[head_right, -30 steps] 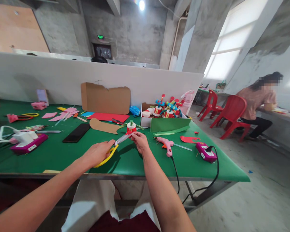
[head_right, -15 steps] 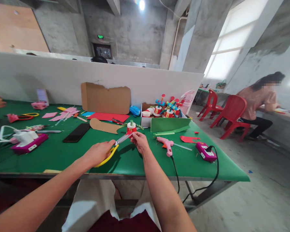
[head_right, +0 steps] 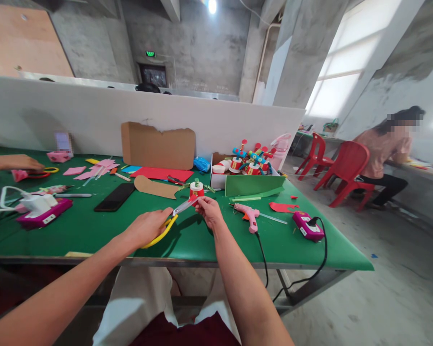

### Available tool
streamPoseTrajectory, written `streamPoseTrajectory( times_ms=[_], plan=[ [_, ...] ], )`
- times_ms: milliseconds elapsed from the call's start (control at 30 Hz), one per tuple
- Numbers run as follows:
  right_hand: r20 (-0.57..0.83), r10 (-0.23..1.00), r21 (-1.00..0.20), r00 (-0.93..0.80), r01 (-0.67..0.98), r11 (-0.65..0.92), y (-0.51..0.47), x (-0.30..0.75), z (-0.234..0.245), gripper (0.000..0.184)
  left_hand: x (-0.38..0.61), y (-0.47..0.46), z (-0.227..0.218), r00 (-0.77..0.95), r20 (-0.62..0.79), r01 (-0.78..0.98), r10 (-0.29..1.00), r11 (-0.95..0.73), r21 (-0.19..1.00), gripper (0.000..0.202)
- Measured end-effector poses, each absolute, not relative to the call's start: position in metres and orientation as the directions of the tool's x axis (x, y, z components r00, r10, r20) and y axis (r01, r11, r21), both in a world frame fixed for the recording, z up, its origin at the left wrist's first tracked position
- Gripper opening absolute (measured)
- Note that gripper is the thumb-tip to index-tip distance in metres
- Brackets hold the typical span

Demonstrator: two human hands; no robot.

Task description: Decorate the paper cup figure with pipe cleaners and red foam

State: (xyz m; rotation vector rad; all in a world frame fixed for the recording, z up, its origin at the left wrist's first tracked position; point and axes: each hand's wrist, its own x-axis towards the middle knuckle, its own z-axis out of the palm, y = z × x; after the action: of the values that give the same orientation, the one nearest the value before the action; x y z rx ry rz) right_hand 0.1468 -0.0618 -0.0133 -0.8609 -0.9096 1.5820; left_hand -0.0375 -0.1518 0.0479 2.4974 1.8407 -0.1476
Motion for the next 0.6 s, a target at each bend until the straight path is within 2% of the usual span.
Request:
streamPoseTrajectory(
  times_ms=[600],
  plan=[
    [-0.062,0.984,-0.892,-0.169,-0.433,-0.131,-0.06,0.1474,-0.0147,0.026,-0.0346,-0.154,0.0519,0.273,-0.117,0.961,0.955,-0.276,-0.01,0.029]
  ],
)
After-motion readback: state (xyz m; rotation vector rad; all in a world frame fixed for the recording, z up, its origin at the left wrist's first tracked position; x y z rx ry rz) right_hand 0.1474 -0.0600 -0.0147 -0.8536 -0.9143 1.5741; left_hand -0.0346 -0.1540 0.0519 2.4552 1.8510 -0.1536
